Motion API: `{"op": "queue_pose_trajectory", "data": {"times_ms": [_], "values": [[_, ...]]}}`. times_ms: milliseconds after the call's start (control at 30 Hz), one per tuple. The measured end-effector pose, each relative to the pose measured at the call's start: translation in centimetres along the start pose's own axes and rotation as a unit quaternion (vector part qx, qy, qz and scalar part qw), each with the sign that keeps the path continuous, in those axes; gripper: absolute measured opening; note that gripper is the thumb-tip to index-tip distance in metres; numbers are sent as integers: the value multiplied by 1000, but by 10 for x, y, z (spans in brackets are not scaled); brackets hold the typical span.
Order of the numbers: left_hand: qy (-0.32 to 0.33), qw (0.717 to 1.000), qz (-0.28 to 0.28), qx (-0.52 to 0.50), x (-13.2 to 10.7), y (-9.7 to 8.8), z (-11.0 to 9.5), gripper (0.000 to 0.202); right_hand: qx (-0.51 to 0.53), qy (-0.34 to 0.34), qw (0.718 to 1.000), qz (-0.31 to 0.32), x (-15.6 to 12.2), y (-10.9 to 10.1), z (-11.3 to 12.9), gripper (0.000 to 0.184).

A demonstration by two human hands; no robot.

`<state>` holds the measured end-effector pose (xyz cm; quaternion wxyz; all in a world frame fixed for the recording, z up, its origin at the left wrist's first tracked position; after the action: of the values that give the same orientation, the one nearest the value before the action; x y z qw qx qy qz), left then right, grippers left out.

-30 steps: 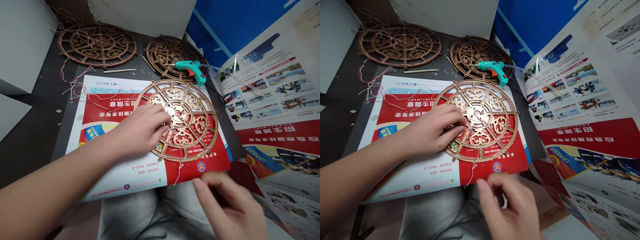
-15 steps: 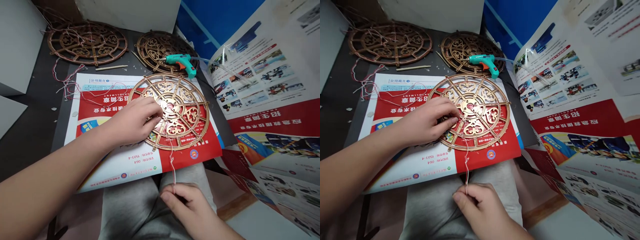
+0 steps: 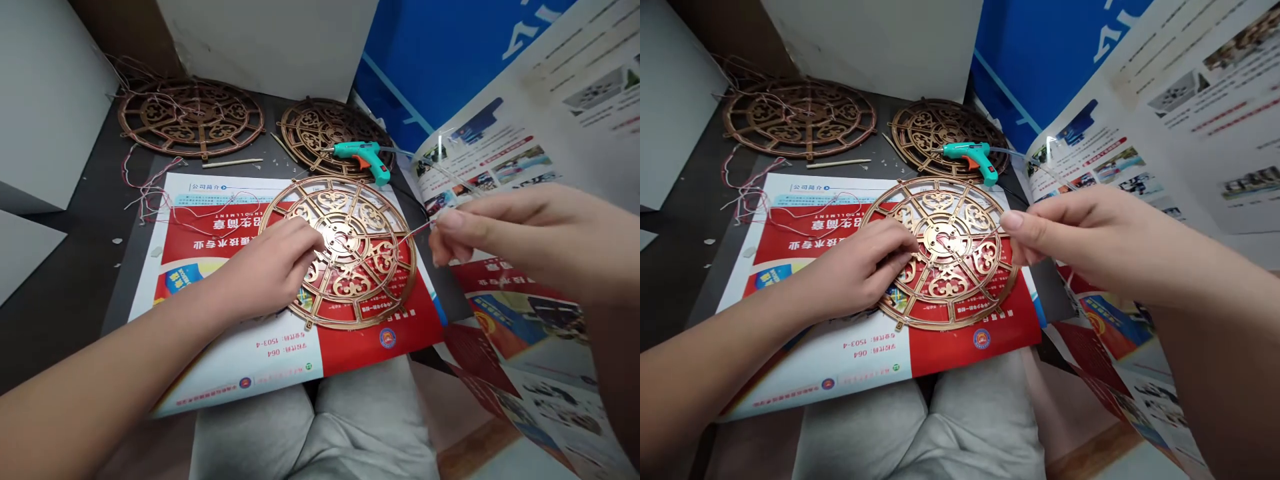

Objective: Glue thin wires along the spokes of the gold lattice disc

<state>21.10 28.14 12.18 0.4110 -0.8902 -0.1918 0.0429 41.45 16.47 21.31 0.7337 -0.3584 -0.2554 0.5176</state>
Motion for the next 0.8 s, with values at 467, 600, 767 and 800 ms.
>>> {"op": "queue_pose_trajectory", "data": {"times_ms": [467, 600, 767, 800], "values": [[6, 999, 14, 37, -5, 4, -4, 25, -215, -61, 971, -88, 23, 20, -37, 22], [17, 999, 15, 43, -7, 4, -7, 24, -179, -241, 947, -114, -15, 54, 13, 15], [28, 998, 7, 56, -6, 3, -8, 22, -181, -337, 924, -19, -26, 103, 40, 22], [29, 998, 6, 57, -6, 3, -8, 22, -179, -338, 924, -15, -24, 105, 41, 17]]}}
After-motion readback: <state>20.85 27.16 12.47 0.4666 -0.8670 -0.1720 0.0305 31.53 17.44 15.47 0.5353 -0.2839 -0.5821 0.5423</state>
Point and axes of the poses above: each hand's wrist, its own x-axis towards the middle knuckle, its own y-axis out of the palm, z = x × y, the point moved 10 cm from there along x, towards the middle knuckle, and after that the axes turned 7 degrees about -y, right-handed, at the moved point
